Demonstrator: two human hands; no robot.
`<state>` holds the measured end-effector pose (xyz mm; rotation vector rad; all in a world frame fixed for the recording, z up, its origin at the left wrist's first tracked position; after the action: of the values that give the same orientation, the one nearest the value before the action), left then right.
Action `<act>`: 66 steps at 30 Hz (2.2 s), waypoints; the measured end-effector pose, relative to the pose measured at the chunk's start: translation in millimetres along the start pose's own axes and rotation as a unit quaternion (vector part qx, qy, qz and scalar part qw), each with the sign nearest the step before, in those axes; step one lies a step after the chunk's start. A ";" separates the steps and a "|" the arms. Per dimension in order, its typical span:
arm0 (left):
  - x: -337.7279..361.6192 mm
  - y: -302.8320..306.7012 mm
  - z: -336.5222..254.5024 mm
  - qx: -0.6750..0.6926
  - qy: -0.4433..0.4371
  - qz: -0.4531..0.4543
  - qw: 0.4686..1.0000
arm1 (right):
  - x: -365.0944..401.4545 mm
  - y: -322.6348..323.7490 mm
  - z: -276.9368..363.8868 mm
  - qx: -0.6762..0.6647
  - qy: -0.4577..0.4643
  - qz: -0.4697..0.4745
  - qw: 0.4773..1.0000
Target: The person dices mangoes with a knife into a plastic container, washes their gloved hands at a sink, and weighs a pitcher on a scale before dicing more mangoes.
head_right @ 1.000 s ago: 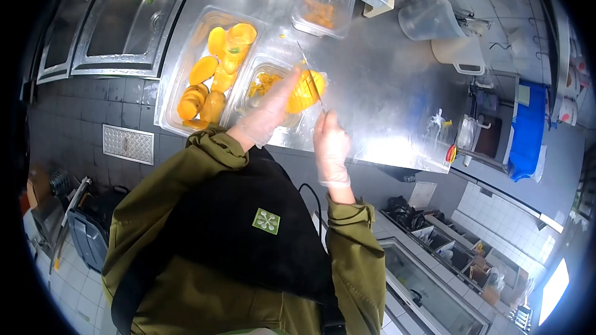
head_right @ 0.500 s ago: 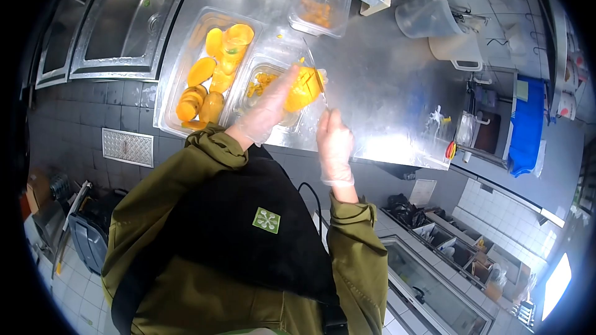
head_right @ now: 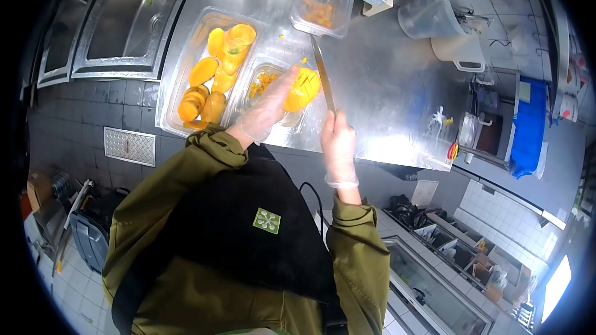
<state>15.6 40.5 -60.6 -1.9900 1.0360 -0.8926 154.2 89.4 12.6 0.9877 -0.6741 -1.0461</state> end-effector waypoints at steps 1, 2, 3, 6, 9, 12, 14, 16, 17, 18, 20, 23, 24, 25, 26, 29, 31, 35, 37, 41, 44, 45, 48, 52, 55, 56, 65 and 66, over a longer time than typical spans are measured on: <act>-1.2 3.3 3.2 0.004 0.004 0.010 1.000 | 1.2 -0.3 1.9 0.013 0.003 0.001 1.000; -4.0 5.5 7.8 0.011 0.004 0.009 1.000 | 1.9 -1.2 4.3 0.026 0.007 0.001 1.000; -7.2 4.0 9.7 0.019 0.002 0.008 1.000 | 1.9 -2.1 6.0 0.039 0.012 0.002 0.999; -7.2 -7.8 6.9 0.030 0.003 0.045 0.999 | 3.7 -5.8 3.6 0.055 0.016 0.001 0.998; -3.8 -19.2 -1.2 0.044 0.010 0.055 0.997 | 5.1 -5.3 4.4 0.081 0.012 -0.011 0.997; 1.0 -24.4 -8.4 0.009 0.026 0.006 1.000 | 5.5 -11.3 0.0 0.130 0.008 -0.043 0.991; 2.0 -22.3 -8.4 -0.019 0.026 -0.013 0.999 | 3.7 -19.9 -3.3 0.150 0.000 -0.044 0.988; -0.4 -11.8 1.1 -0.036 0.016 -0.007 0.999 | 0.5 -23.5 -2.7 0.142 0.002 -0.037 0.989; -1.7 -2.8 6.9 -0.031 0.007 -0.002 0.999 | -0.9 -23.8 -0.8 0.123 0.008 -0.029 0.992; -2.5 3.7 7.1 -0.027 -0.001 0.004 1.000 | -2.3 -24.1 0.5 0.103 0.014 -0.023 0.994; -6.6 15.3 11.1 -0.044 -0.002 -0.012 0.999 | -8.7 -27.9 -12.0 -0.049 -0.044 0.066 0.996; -7.4 19.3 6.2 -0.078 0.027 -0.049 0.995 | -10.5 -34.0 -0.6 -0.274 -0.106 0.091 0.951; -9.4 19.8 7.9 -0.072 0.042 -0.039 0.996 | -11.9 -32.1 6.6 -0.347 -0.124 0.078 0.927; -9.8 21.0 10.0 -0.067 0.059 -0.029 0.996 | -13.1 -36.6 8.4 -0.367 -0.156 0.103 0.911; -7.6 21.7 11.4 -0.063 0.051 -0.021 0.996 | -13.9 -40.9 10.4 -0.387 -0.190 0.126 0.894; 5.4 2.4 -4.4 -0.045 0.037 -0.004 0.998 | -15.2 -53.6 18.1 -0.419 -0.276 0.159 0.850; 9.0 -4.8 -11.8 -0.020 0.049 -0.001 0.999 | -15.4 -48.0 26.3 -0.441 -0.304 0.178 0.826; 24.2 0.4 -29.2 -0.120 0.053 0.044 0.990 | -17.5 -46.3 20.7 -0.514 -0.320 0.187 0.774; 30.6 1.5 -38.7 -0.215 0.073 0.054 0.972 | -17.8 -44.7 18.1 -0.565 -0.329 0.197 0.730; 31.5 13.1 -37.1 -0.206 0.067 0.051 0.975 | -12.1 -49.9 14.1 -0.660 -0.322 0.252 0.631; 28.8 17.1 -32.7 -0.174 0.070 0.039 0.981 | -9.9 -49.9 17.9 -0.708 -0.336 0.290 0.550; 28.7 19.4 -29.3 -0.161 0.072 0.033 0.984 | -8.1 -51.7 20.0 -0.719 -0.355 0.300 0.516; 27.9 21.7 -22.3 -0.103 0.069 0.031 0.992 | 1.5 -74.1 16.8 -0.781 -0.369 0.352 0.360; 25.0 21.2 -16.0 0.007 0.056 0.056 0.997 | 12.9 -87.6 25.9 -0.787 -0.345 0.422 0.289; 26.2 24.4 -23.6 0.022 0.048 0.041 0.998 | 9.5 -78.7 18.3 -0.645 -0.323 0.383 0.576; 27.0 25.6 -27.1 -0.023 0.040 0.030 0.998 | 8.2 -72.7 15.2 -0.577 -0.305 0.347 0.674; 31.2 13.5 -37.5 -0.243 -0.015 -0.033 0.969 | 27.9 -43.7 -5.7 -0.327 -0.198 0.306 0.872; 31.1 11.5 -35.6 -0.251 -0.014 -0.036 0.967 | 29.1 -43.8 -6.9 -0.331 -0.207 0.318 0.864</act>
<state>-4.2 -0.9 -44.3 -2.4605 1.2756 -0.6791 153.9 57.4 -29.8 -0.0899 -0.8299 -0.7933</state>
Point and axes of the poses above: each hand's wrist, its own x-axis away from the middle knuckle, its own y-axis out of the back of the hand, z = x × y, the point moved 5 cm from there along -x, towards the middle knuckle, and after that the axes turned 13 degrees about -y, right-handed, at the moved point
